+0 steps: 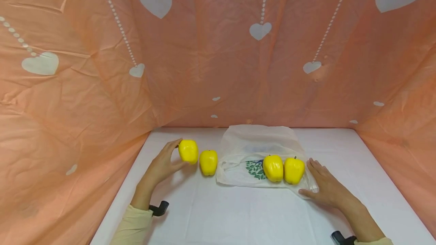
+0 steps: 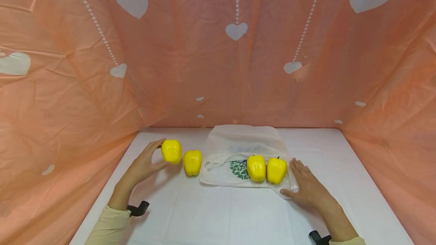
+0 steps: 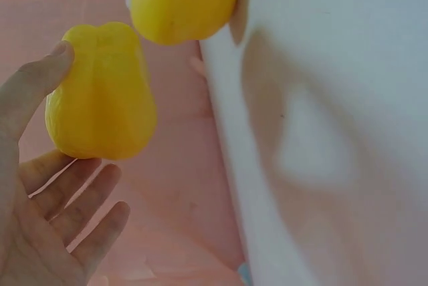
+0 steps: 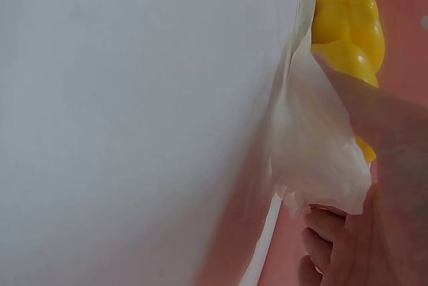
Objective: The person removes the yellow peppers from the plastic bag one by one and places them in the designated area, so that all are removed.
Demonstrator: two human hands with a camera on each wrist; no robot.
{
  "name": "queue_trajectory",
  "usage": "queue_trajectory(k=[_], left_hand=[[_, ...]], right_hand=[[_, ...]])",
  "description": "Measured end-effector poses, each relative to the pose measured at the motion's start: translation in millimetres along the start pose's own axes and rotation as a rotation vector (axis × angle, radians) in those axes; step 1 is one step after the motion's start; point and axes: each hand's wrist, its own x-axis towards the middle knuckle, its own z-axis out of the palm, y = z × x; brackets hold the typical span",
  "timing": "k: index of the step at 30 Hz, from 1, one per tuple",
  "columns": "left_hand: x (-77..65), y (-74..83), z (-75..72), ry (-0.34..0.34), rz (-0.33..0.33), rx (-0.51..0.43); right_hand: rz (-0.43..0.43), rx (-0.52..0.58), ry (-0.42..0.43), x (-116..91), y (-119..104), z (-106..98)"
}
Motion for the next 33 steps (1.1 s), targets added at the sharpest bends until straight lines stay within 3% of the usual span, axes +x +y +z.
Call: queue_trajectory(k=[22, 33], left_hand=[[-2.4, -20.1, 13.2, -0.093, 0.016, 0.010], [-2.7, -25.9, 16.9, -0.153, -0.024, -0.005]], right_hand=[[0.040, -0.044, -0.021, 1.6, -2.7, -1.8], [0.028, -0.010, -0.021, 1.8, -0.1, 0.0]])
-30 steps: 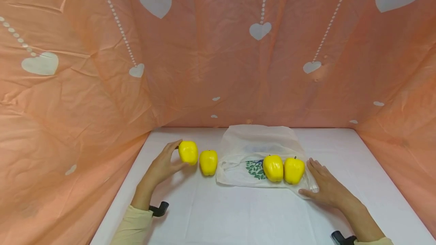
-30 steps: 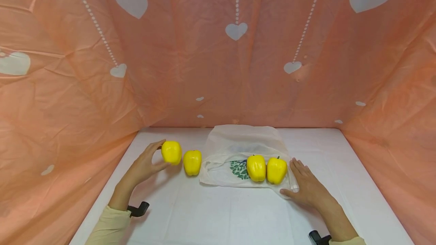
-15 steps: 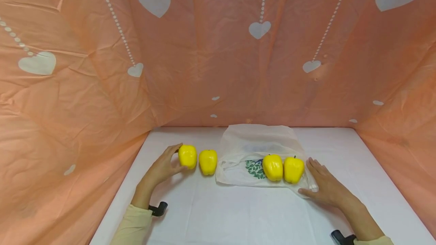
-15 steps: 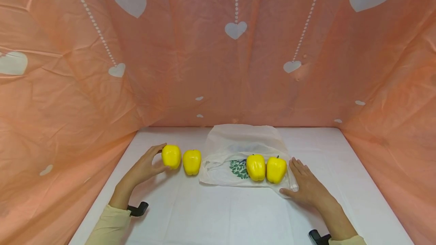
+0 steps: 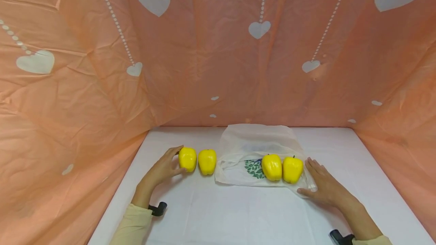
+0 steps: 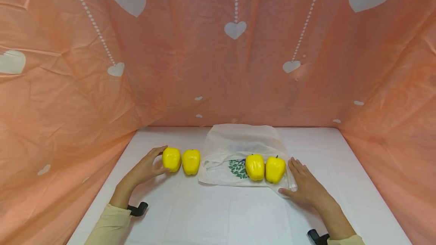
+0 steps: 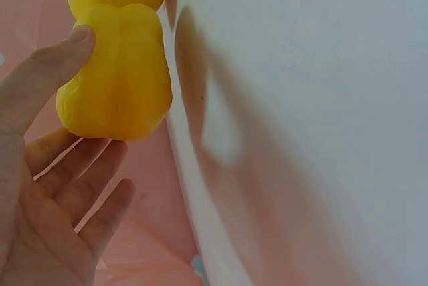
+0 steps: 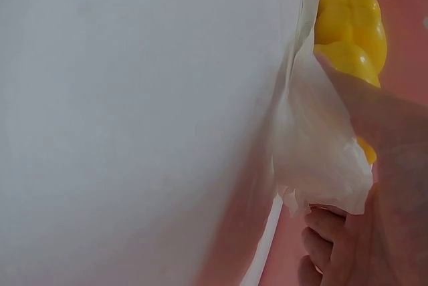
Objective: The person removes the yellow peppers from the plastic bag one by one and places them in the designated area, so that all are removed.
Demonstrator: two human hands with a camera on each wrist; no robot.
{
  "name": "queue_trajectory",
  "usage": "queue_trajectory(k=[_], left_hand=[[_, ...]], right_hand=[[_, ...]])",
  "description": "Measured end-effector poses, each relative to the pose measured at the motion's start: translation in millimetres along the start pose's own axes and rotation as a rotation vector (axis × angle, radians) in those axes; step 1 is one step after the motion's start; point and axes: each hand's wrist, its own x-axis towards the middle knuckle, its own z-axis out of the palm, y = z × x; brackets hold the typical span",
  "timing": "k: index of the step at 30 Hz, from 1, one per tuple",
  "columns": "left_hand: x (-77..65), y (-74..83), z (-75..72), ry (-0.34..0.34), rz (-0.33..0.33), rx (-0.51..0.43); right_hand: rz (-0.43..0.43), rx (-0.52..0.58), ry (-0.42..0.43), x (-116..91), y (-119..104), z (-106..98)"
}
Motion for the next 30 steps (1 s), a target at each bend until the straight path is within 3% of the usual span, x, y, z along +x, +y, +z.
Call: queue_trajectory(k=[10, 30], left_hand=[[0.8, -3.7, 4.9, -0.055, -0.018, -0.048], [3.9, -5.2, 8.0, -0.088, -0.050, -0.028]], right_hand=[[0.008, -0.020, -0.003, -1.1, -0.8, -0.5], [0.002, -0.018, 0.005, -0.1, 0.4, 0.2]])
